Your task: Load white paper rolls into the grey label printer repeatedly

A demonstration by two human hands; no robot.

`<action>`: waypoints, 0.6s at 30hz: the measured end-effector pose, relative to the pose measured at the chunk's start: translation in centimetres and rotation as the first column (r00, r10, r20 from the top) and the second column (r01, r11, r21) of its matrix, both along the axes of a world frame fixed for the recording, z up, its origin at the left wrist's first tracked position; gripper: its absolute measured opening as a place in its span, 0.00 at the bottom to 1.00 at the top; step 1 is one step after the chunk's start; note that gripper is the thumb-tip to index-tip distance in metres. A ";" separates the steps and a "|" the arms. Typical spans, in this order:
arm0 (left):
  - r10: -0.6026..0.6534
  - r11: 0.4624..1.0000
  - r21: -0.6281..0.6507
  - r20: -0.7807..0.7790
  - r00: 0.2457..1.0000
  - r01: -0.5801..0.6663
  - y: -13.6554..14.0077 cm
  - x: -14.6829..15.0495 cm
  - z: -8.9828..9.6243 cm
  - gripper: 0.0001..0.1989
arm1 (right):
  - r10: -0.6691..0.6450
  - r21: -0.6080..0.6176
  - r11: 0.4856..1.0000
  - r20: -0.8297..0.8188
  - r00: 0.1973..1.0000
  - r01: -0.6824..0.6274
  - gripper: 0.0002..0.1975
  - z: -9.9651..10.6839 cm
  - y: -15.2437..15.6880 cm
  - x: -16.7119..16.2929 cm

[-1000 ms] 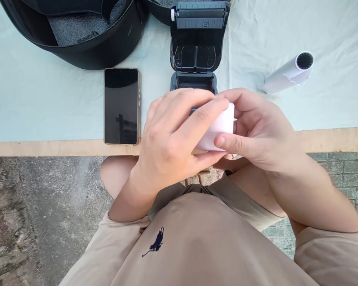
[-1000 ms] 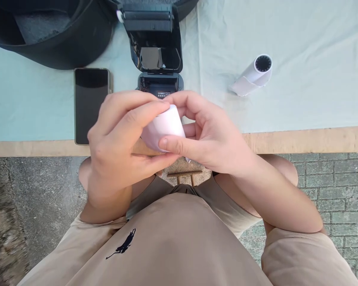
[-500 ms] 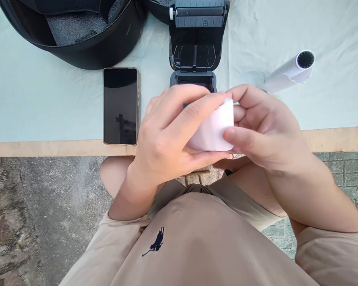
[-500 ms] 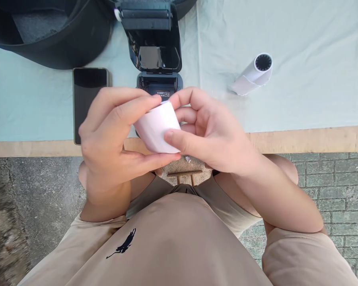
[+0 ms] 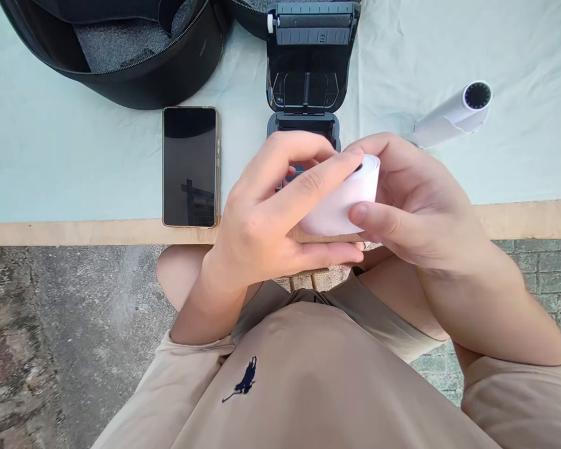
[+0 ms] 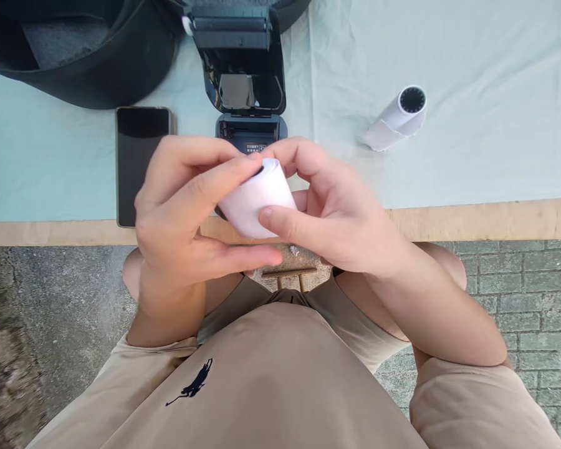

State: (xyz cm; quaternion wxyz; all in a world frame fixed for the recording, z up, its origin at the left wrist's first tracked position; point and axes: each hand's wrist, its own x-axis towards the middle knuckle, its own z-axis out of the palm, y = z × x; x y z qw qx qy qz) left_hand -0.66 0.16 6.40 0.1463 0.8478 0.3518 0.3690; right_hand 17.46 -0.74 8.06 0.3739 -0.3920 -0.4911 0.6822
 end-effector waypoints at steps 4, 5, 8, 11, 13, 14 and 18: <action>0.002 0.998 -0.064 0.138 0.990 0.007 0.0 -0.4 0.1 0.16 | -0.008 -0.006 1.000 -0.048 0.999 0.008 0.14 -0.2 0.0 0.2; 0.020 0.995 -0.104 0.153 0.988 -0.004 0.0 -0.4 0.2 0.14 | -0.005 -0.021 1.000 -0.064 0.998 0.004 0.14 -0.2 0.0 0.2; 0.030 0.968 -0.250 0.202 0.979 0.022 -0.2 -0.3 0.4 0.11 | 0.041 -0.057 0.997 -0.132 0.990 -0.049 0.13 -0.3 -0.1 0.3; 0.028 0.941 -0.330 0.304 0.952 0.077 -0.3 -0.1 0.5 0.12 | 0.092 -0.044 0.994 -0.203 0.975 -0.103 0.09 -0.3 -0.1 0.2; 0.052 0.937 -0.339 0.361 0.931 0.079 -0.4 0.0 0.5 0.13 | 0.136 -0.008 0.990 -0.218 0.966 -0.141 0.08 -0.3 -0.1 0.1; 0.063 0.939 -0.337 0.371 0.926 0.071 -0.5 0.0 0.6 0.14 | 0.163 0.013 0.986 -0.205 0.965 -0.164 0.10 -0.3 -0.1 0.1; 0.055 0.934 -0.353 0.290 0.956 0.053 -0.7 -0.2 0.7 0.14 | 0.197 0.135 0.973 -0.084 0.977 -0.184 0.14 -0.4 -0.3 -0.3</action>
